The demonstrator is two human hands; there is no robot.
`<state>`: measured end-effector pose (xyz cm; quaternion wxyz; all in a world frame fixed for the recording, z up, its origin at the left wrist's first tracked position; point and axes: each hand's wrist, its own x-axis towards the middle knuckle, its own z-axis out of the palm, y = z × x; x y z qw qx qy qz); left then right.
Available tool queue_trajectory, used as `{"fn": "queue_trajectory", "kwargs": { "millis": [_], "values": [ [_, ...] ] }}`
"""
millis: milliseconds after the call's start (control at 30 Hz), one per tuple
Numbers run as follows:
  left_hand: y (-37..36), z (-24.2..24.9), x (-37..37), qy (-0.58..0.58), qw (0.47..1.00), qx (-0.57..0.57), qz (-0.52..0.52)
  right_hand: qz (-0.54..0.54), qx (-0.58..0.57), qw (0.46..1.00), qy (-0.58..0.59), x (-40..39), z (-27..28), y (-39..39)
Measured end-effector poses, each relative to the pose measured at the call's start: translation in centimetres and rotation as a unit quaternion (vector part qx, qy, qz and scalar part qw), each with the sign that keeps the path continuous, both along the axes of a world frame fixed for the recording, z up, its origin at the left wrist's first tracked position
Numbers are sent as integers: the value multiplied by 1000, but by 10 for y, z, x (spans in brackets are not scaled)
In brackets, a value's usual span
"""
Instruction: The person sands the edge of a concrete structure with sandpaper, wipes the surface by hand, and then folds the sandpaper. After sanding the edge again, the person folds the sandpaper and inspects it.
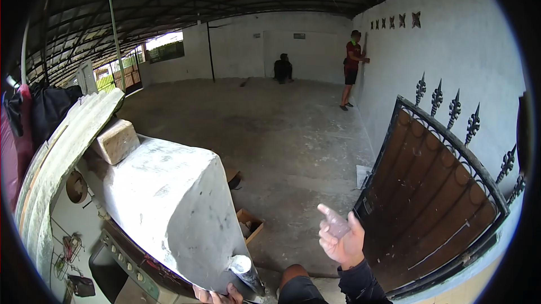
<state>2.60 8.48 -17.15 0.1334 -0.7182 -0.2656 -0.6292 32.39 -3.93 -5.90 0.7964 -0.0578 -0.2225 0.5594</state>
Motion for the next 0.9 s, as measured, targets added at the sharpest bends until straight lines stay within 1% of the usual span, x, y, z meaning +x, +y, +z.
{"fn": "queue_trajectory", "kwargs": {
  "millis": [33, 67, 133, 333, 400, 467, 533, 633, 900],
  "values": [
    [0, 0, 0, 0, 1000, -2, 1, -27, 20, 999, 2, 3, 3, 5],
    [0, 0, 0, -1, 1000, -4, -2, -29, 20, 999, 1, 6, 4, 9],
    [1, 0, 0, -4, 1000, -3, -7, -84, -12, 996, 16, 11, 5, 18],
    [0, 2, -2, -10, 1000, 6, 3, -61, -54, 997, 8, -5, -24, 23],
    [0, 2, -2, -7, 1000, 5, 5, -55, -68, 996, 23, -8, -33, 23],
    [0, 3, -2, -1, 1000, 2, 3, -51, -64, 996, 26, -9, -36, 20],
    [0, 3, -2, 4, 1000, 0, -1, -74, -84, 994, 11, -6, -34, 18],
    [1, 2, -1, 7, 1000, -2, -10, -97, -83, 992, -11, -7, -28, 13],
    [3, -6, -4, 4, 1000, -20, -18, -105, -93, 990, -10, -4, -32, 5]
  ]
}}
